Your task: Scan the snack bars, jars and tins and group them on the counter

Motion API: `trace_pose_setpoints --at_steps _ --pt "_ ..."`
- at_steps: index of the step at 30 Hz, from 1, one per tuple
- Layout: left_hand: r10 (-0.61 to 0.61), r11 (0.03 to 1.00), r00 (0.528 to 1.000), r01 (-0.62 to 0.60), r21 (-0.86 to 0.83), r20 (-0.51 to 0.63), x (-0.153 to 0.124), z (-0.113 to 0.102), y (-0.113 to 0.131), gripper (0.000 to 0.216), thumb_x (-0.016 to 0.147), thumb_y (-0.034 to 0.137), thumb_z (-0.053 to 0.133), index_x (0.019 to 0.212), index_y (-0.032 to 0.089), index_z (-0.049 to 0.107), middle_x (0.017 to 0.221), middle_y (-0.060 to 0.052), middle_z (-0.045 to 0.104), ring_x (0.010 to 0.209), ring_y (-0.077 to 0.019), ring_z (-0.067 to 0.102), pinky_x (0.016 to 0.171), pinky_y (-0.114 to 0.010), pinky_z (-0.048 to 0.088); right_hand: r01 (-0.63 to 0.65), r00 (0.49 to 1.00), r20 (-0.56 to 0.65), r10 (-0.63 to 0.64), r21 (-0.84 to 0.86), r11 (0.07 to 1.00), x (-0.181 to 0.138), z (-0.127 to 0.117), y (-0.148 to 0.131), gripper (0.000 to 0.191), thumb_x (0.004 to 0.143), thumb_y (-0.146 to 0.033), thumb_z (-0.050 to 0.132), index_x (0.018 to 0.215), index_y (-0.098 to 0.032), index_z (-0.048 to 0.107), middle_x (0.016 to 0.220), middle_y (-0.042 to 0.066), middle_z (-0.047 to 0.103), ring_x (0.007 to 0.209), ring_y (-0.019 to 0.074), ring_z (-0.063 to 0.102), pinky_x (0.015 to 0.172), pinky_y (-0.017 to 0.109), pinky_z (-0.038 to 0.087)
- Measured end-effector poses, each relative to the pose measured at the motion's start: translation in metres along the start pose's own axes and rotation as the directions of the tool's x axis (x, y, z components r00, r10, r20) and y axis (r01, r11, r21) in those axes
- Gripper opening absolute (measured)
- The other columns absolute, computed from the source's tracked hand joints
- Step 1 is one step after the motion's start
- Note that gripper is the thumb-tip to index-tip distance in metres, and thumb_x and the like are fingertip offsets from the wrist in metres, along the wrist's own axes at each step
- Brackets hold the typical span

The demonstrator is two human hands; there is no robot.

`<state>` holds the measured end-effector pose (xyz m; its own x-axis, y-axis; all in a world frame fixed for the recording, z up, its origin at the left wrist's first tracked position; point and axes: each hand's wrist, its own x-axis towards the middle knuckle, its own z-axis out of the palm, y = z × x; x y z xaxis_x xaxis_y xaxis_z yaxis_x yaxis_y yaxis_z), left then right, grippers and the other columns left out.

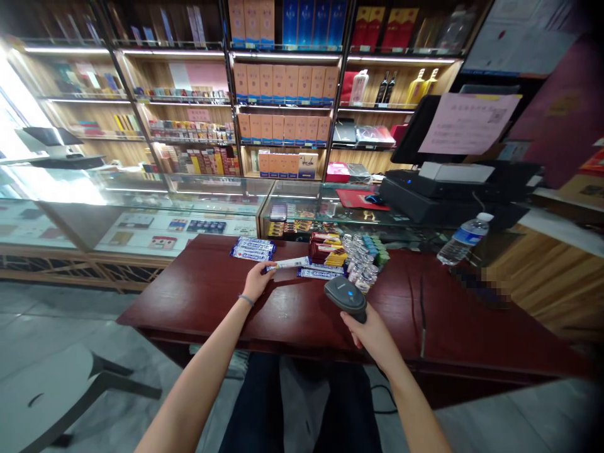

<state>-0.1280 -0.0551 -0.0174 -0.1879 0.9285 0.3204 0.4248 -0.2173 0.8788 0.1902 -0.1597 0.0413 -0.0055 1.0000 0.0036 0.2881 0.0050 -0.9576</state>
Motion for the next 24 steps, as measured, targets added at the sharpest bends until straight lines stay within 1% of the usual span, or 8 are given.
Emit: trace_pose_setpoints --at_steps 3,6,10,13,15,19,22,24 --pt "-0.014 1.000 1.000 0.014 -0.007 0.001 -0.001 -0.001 0.002 0.028 0.084 0.039 0.066 0.105 0.022 0.074 0.106 -0.005 0.077 0.105 -0.0259 0.069 0.097 -0.038 0.052 -0.014 1.000 -0.008 0.014 0.004 1.000 0.002 0.001 -0.001 0.042 0.076 -0.046 0.066 0.108 -0.021 0.059 0.041 -0.013 0.048 0.026 0.0115 0.041 0.030 0.020 0.030" --pt "-0.060 0.998 0.998 0.059 -0.038 -0.015 -0.003 0.000 0.003 0.033 0.084 0.044 0.067 0.108 0.022 0.073 0.099 -0.005 0.078 0.097 -0.0257 0.072 0.090 -0.037 0.055 -0.022 1.000 -0.018 0.022 0.000 1.000 0.006 -0.001 0.002 0.038 0.075 -0.046 0.069 0.102 -0.021 0.059 0.042 -0.012 0.049 0.027 0.0118 0.043 0.031 0.021 0.031" --pt "-0.129 0.979 0.990 0.117 -0.165 -0.060 0.000 -0.001 0.001 0.037 0.085 0.051 0.066 0.105 0.020 0.071 0.086 -0.004 0.076 0.085 -0.0240 0.074 0.086 -0.036 0.057 -0.025 1.000 0.016 0.025 -0.017 1.000 0.014 -0.007 0.010 0.036 0.075 -0.048 0.070 0.095 -0.022 0.057 0.041 -0.011 0.050 0.029 0.0134 0.046 0.033 0.022 0.034" --pt "-0.173 0.950 0.984 0.153 -0.271 -0.052 0.009 -0.008 0.001 0.041 0.082 0.056 0.067 0.097 0.018 0.070 0.082 -0.003 0.074 0.084 -0.0238 0.074 0.083 -0.037 0.060 -0.034 0.999 0.027 0.034 -0.017 0.999 0.017 -0.011 0.014 0.036 0.074 -0.050 0.070 0.093 -0.022 0.056 0.041 -0.010 0.051 0.029 0.0136 0.046 0.033 0.022 0.034" --pt "-0.209 0.936 0.977 0.191 -0.296 -0.032 0.018 -0.016 0.002 0.045 0.077 0.059 0.070 0.094 0.017 0.071 0.082 -0.003 0.073 0.084 -0.0231 0.073 0.080 -0.036 0.061 -0.030 1.000 0.003 0.030 -0.027 0.999 0.017 -0.012 0.014 0.037 0.075 -0.050 0.070 0.094 -0.022 0.056 0.040 -0.010 0.050 0.029 0.0135 0.046 0.033 0.023 0.034" --pt "-0.243 0.935 0.970 0.238 -0.263 0.013 0.038 -0.038 0.004 0.050 0.071 0.062 0.075 0.090 0.016 0.073 0.074 -0.002 0.070 0.075 -0.0197 0.069 0.071 -0.032 0.061 -0.011 1.000 -0.027 0.010 -0.044 0.999 0.013 -0.012 0.010 0.038 0.077 -0.050 0.066 0.099 -0.020 0.059 0.035 -0.011 0.046 0.028 0.0143 0.044 0.034 0.023 0.033" --pt "-0.265 0.941 0.964 0.256 -0.220 -0.013 0.055 -0.059 0.001 0.053 0.067 0.063 0.077 0.090 0.015 0.072 0.072 -0.002 0.069 0.071 -0.0192 0.068 0.064 -0.030 0.058 -0.011 0.999 -0.035 0.009 -0.048 0.999 0.012 -0.012 0.008 0.040 0.077 -0.051 0.066 0.102 -0.020 0.060 0.035 -0.012 0.046 0.028 0.0145 0.043 0.034 0.024 0.033" --pt "-0.285 0.947 0.957 0.272 -0.173 -0.055 0.070 -0.074 -0.004 0.053 0.065 0.062 0.079 0.089 0.015 0.071 0.074 -0.003 0.070 0.070 -0.0198 0.068 0.061 -0.029 0.056 -0.006 0.999 -0.044 0.004 -0.061 0.998 0.013 -0.013 0.009 0.037 0.078 -0.050 0.066 0.099 -0.021 0.061 0.036 -0.011 0.046 0.029 0.0144 0.043 0.035 0.025 0.034"
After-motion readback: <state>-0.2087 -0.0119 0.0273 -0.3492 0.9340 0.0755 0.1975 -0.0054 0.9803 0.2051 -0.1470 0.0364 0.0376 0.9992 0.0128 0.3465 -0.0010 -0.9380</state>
